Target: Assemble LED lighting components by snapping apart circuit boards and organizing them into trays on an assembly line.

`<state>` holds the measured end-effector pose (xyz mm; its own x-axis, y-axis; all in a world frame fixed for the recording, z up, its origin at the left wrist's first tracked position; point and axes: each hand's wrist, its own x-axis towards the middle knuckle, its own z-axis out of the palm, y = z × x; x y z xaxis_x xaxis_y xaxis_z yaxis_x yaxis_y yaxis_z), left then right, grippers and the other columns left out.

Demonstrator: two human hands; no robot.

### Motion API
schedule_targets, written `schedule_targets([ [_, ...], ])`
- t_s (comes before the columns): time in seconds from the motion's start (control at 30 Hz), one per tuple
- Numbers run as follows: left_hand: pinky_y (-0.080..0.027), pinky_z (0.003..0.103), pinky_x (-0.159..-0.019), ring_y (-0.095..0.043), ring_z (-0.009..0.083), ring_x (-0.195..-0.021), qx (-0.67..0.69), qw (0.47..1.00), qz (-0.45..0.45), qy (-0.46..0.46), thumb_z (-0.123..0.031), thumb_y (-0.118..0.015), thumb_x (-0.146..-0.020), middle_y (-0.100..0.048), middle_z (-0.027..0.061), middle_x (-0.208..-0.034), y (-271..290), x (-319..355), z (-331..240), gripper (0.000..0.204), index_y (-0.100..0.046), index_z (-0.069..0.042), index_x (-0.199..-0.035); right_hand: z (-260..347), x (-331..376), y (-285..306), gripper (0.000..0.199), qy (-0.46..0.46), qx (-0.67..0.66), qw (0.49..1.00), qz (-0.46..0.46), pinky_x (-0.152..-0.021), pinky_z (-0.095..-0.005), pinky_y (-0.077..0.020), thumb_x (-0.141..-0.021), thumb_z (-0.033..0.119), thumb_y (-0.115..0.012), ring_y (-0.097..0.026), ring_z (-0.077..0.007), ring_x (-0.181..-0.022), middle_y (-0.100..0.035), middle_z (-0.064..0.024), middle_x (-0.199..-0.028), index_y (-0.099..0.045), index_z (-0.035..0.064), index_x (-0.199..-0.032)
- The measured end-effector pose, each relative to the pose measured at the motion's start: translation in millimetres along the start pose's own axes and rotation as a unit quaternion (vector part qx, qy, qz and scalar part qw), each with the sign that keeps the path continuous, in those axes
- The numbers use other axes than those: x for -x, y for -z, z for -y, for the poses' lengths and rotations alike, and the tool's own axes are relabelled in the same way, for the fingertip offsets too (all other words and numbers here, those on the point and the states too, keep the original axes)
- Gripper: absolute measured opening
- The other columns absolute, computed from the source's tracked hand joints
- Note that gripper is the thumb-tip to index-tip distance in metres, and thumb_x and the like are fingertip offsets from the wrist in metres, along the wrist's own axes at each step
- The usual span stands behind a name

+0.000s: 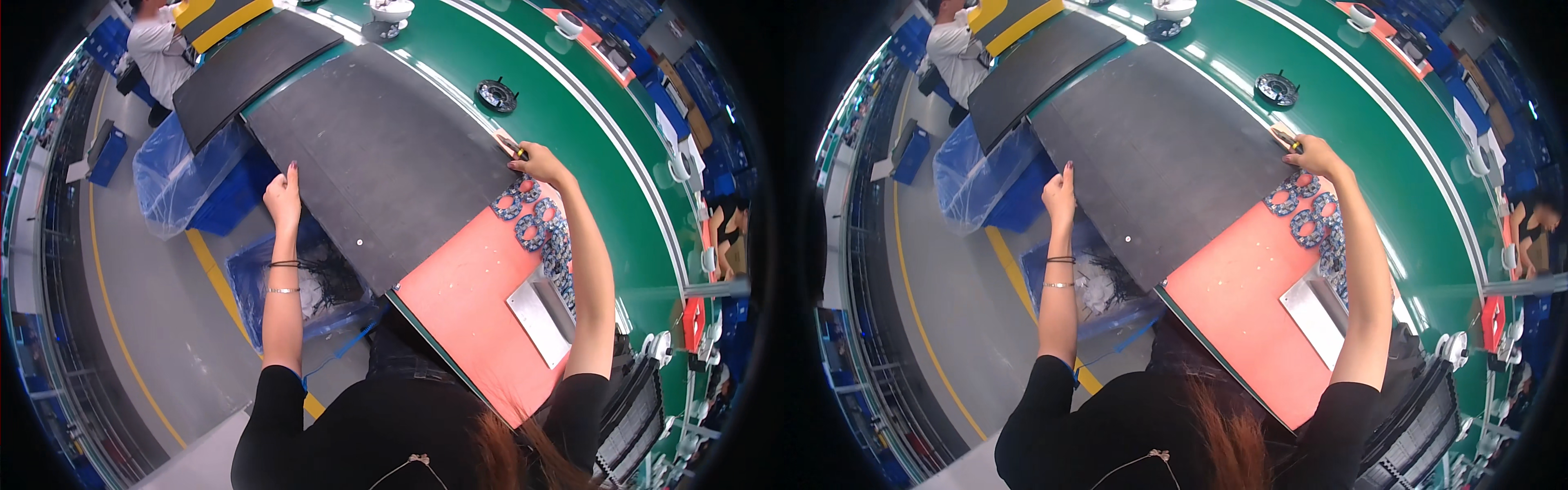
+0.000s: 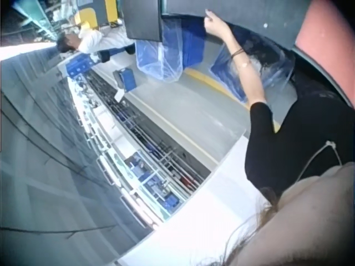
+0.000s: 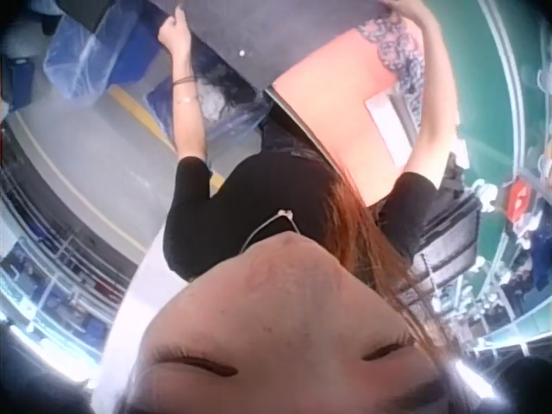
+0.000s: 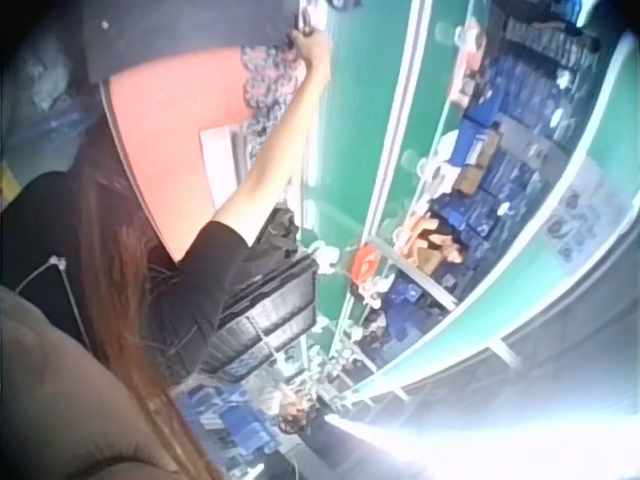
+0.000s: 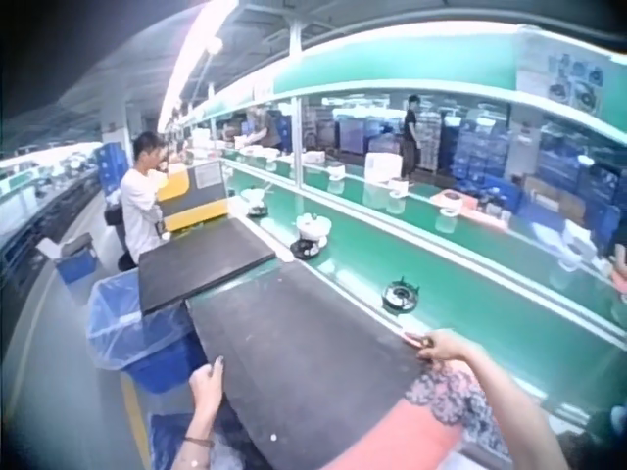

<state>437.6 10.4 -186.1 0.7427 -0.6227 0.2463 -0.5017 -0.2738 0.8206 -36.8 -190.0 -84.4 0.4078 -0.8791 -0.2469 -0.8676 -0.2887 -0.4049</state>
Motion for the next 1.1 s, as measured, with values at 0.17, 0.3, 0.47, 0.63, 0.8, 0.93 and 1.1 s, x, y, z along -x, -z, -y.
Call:
schedule_targets([
  [0.17, -0.027, 0.032, -0.049, -0.029, 0.0097, -0.054, 0.053, 0.998, -0.027, 0.01, -0.036, -0.059, -0.098, -0.03, 0.0039, -0.054, -4.9, 7.4, -7.4, 0.055, -0.038, 0.001, -0.061, 4.6, 0.8, 0.9, 0.032, -0.016, -0.034, 0.999, -0.033, -0.075, -0.0377, -0.0462, -0.081, 0.026, -0.077, -0.061, -0.0249, -0.082, -0.065, -0.0143, -0.089, -0.062, 0.0017, -0.096],
  [0.3, -0.027, 0.032, -0.05, -0.029, 0.0097, -0.056, 0.065, 0.997, -0.051, -0.001, -0.035, -0.056, -0.099, -0.032, 0.0019, -0.055, -4.6, 7.9, -13.5, 0.054, -0.038, 0.001, -0.063, 6.0, -1.8, 0.6, 0.038, 0.009, -0.049, 0.995, -0.081, -0.079, -0.0435, -0.0475, -0.079, 0.03, -0.077, -0.065, -0.0353, -0.091, -0.067, -0.0195, -0.094, -0.064, 0.0014, -0.1],
  [0.47, -0.027, 0.032, -0.05, -0.028, 0.0105, -0.055, 0.087, 0.994, -0.061, 0.013, -0.035, -0.056, -0.099, -0.031, 0.0019, -0.056, -4.1, 1.0, 5.2, 0.054, -0.037, 0.0, -0.064, 12.3, -10.5, -3.0, 0.037, 0.015, -0.056, 0.995, -0.087, -0.078, -0.0431, -0.0473, -0.081, 0.03, -0.076, -0.065, -0.0349, -0.09, -0.067, -0.0187, -0.094, -0.062, 0.0024, -0.101],
  [0.63, -0.026, 0.032, -0.05, -0.028, 0.0103, -0.056, 0.071, 0.996, -0.06, 0.005, -0.036, -0.056, -0.099, -0.029, 0.002, -0.056, -9.6, 3.1, -0.1, 0.053, -0.038, 0.0, -0.064, -3.1, -15.1, -15.2, 0.036, 0.019, -0.048, 0.994, -0.093, -0.079, -0.0434, -0.0473, -0.081, 0.031, -0.075, -0.065, -0.0359, -0.091, -0.068, -0.0184, -0.094, -0.063, 0.0042, -0.102],
  [0.8, -0.026, 0.03, -0.05, -0.027, 0.0087, -0.057, 0.065, 0.997, -0.048, -0.014, -0.036, -0.056, -0.1, -0.029, -0.0006, -0.057, -5.4, 6.6, -1.4, 0.052, -0.039, 0.0, -0.066, -5.7, -14.5, -16.0, 0.037, 0.031, -0.028, 0.995, -0.094, -0.08, -0.044, -0.0481, -0.081, 0.033, -0.074, -0.064, -0.0359, -0.095, -0.069, -0.0175, -0.097, -0.064, 0.0064, -0.104],
  [0.93, -0.026, 0.027, -0.052, -0.029, 0.0058, -0.059, 0.13, 0.99, -0.046, 0.003, -0.033, -0.056, -0.1, -0.033, -0.0048, -0.058, -11.8, 6.2, 2.7, 0.048, -0.042, 0.0, -0.067, -8.1, -18.6, -17.0, 0.037, 0.044, -0.019, 0.994, -0.096, -0.08, -0.0452, -0.0482, -0.082, 0.033, -0.073, -0.064, -0.0363, -0.096, -0.068, -0.0178, -0.097, -0.062, 0.0062, -0.105],
  [1.1, -0.03, 0.025, -0.048, -0.038, 0.0047, -0.051, 0.139, 0.988, 0.018, 0.068, -0.035, -0.056, -0.1, -0.043, -0.0039, -0.055, -6.4, 12.2, -0.1, 0.046, -0.054, -0.002, -0.067, -16.5, -15.9, -23.0, 0.033, 0.038, -0.023, 0.992, -0.122, -0.075, -0.0447, -0.0475, -0.082, 0.03, -0.073, -0.065, -0.0353, -0.089, -0.067, -0.0171, -0.091, -0.061, 0.0042, -0.099],
])
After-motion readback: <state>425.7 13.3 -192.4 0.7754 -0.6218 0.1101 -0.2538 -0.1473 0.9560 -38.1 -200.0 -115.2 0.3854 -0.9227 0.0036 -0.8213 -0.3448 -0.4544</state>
